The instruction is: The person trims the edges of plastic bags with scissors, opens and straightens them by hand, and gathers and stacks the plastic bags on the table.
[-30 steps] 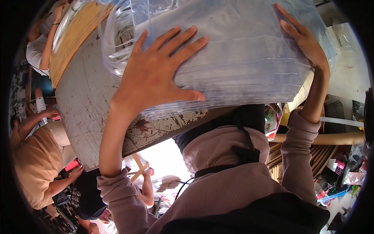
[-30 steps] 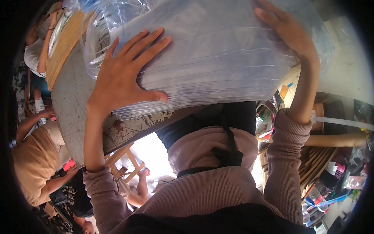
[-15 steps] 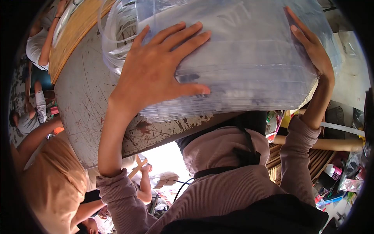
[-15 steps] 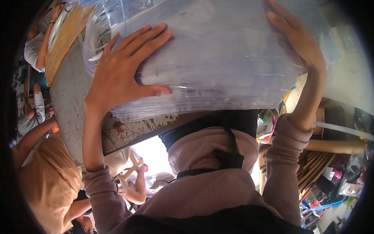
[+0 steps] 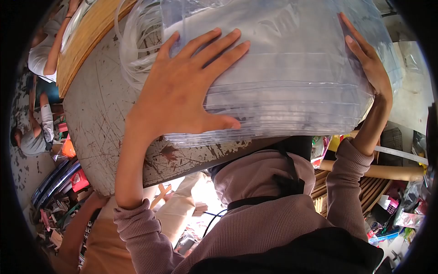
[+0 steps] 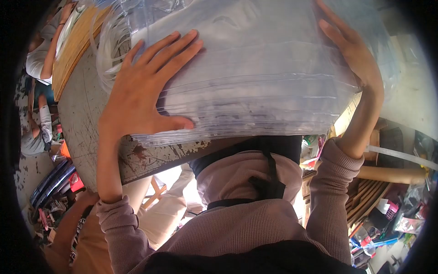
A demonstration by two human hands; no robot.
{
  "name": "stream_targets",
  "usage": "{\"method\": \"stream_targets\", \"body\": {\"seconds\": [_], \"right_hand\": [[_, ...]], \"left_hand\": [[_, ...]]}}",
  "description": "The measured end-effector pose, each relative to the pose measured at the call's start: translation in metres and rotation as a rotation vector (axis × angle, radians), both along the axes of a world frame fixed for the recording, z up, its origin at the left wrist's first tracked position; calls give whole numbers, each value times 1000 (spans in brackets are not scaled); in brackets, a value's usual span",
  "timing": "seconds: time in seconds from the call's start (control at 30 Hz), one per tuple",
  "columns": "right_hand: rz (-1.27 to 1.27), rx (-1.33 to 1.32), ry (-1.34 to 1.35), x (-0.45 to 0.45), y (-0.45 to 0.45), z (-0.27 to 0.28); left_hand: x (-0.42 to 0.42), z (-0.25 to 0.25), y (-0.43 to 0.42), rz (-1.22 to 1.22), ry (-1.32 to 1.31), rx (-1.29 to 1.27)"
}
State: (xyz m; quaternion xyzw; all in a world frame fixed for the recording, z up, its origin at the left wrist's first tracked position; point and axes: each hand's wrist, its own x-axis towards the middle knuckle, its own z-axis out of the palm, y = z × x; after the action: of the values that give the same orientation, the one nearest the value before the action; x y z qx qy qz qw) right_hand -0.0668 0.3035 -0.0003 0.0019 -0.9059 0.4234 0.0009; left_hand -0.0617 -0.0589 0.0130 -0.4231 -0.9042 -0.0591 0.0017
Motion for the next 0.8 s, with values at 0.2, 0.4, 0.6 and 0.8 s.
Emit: {"method": "stream_targets", "body": {"seconds": [0.2,0.4,0.6,0.8], "right_hand": [[6,-59,-5,0,1,-1],[19,-65,-1,0,0,-1],[22,-158,-17,1,-1,-1],[26,-94,-6,-1,5,-5]], "left_hand": [[-2,0,-5,-26,-46,7],[-5,-1,-6,-33,-83,22],[-5,-1,-6,-32,-92,38],[-5,-4,-7,-32,-82,39]]}}
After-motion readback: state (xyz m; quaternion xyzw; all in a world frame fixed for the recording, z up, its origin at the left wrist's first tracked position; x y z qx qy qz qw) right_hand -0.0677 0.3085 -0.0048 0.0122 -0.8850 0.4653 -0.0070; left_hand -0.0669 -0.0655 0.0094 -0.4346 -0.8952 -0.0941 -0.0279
